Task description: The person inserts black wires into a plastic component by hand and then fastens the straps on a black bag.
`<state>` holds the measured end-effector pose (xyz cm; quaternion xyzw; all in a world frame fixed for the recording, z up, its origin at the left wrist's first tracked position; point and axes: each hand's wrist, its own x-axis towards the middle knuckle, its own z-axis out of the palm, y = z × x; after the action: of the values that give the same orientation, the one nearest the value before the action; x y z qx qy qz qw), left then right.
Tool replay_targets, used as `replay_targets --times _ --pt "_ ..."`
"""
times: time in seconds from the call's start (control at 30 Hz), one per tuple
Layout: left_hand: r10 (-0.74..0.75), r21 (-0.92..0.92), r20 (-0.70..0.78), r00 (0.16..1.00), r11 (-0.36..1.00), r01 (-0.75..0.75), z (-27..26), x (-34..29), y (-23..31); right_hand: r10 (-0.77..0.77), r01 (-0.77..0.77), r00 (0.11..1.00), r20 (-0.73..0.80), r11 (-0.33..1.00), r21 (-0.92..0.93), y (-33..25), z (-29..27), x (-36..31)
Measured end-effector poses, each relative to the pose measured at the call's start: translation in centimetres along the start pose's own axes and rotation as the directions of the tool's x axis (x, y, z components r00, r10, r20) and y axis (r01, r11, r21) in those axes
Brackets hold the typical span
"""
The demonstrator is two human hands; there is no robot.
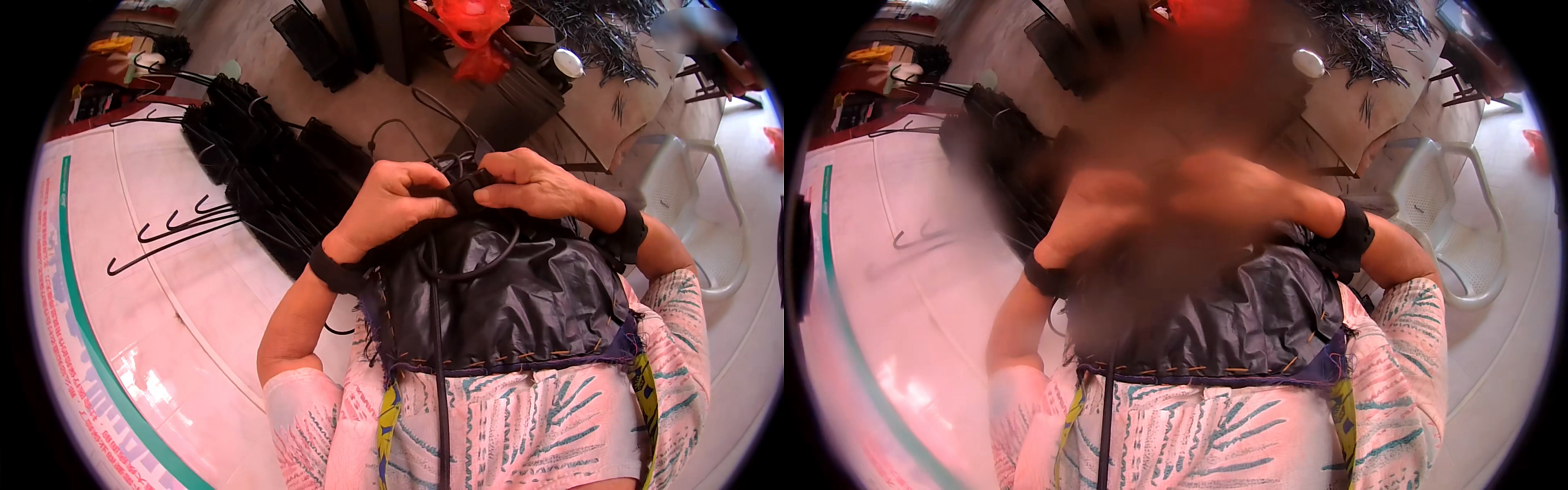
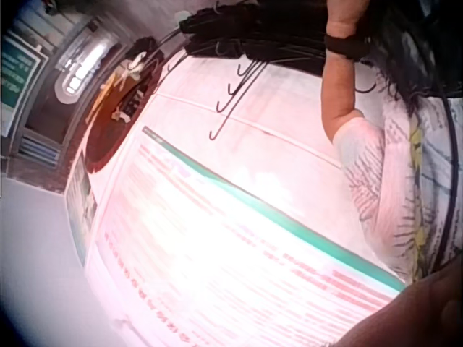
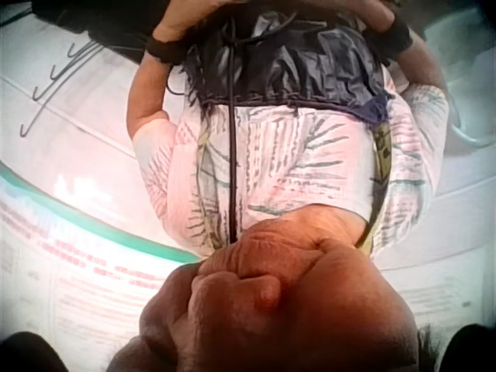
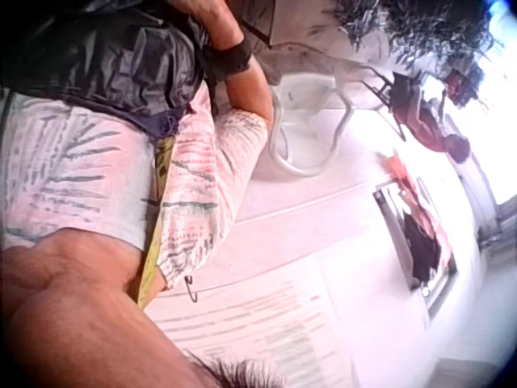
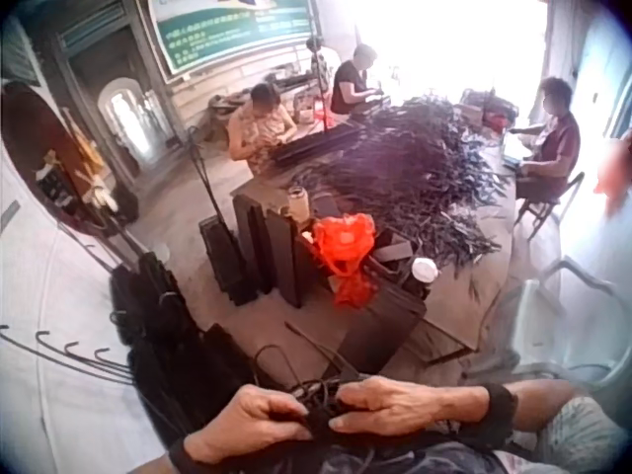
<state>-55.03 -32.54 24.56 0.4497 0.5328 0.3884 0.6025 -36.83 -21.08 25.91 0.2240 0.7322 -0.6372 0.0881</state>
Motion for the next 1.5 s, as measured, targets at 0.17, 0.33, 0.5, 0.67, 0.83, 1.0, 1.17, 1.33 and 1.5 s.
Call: replay_targets --times 0.17,0.33,0.5,0.67,0.83,1.0,1.17,1.33,1.5 --pt "0.281 0.255 -0.534 0.798 0.953 -0.165 -0.4 -3.1 0.4 0.072 -0.062 0.996 -0.047 0.981 0.182 0.7 0.1 -0.5" --pt "-0.01 0.255 -0.227 0.974 0.964 0.069 -0.4 -8.5 -2.5 0.099 -0.087 0.993 -0.058 0.979 0.185 0.7 0.0 -0.5" --pt "-0.204 0.182 -0.178 0.963 0.955 0.236 0.0 -12.2 -3.8 0.067 -0.062 0.997 -0.032 0.988 0.143 0.1 0.3 -0.1" --pt "-0.157 0.289 -0.211 0.965 0.933 0.214 0.2 -13.1 -3.9 -0.282 0.28 0.959 -0.023 0.958 -0.066 1.1 0.7 0.8" --pt "-0.342 -0.031 -0.187 0.921 0.939 0.343 -0.4 -13.6 -5.8 -0.244 0.244 0.97 0.002 0.97 -0.003 0.2 0.9 0.9" --pt "-0.509 -0.192 -0.127 0.851 0.855 0.483 -0.9 -14.6 -6.9 -0.325 0.327 0.944 0.057 0.945 -0.032 0.4 1.1 1.9" --pt "-0.274 -0.275 -0.593 0.757 0.953 0.129 3.0 -14.2 -6.3 -0.389 0.392 0.917 0.084 0.92 -0.016 0.6 0.8 2.2" --pt "0.231 0.495 -0.675 0.701 0.846 0.199 4.0 -14.1 -7.9 0.037 -0.049 0.991 0.127 0.995 0.092 -1.5 1.0 2.5" --pt "0.096 0.468 -0.769 0.633 0.758 0.454 4.3 -13.7 -6.7 -0.258 0.259 0.962 0.091 0.966 0.002 0.0 1.5 3.2"
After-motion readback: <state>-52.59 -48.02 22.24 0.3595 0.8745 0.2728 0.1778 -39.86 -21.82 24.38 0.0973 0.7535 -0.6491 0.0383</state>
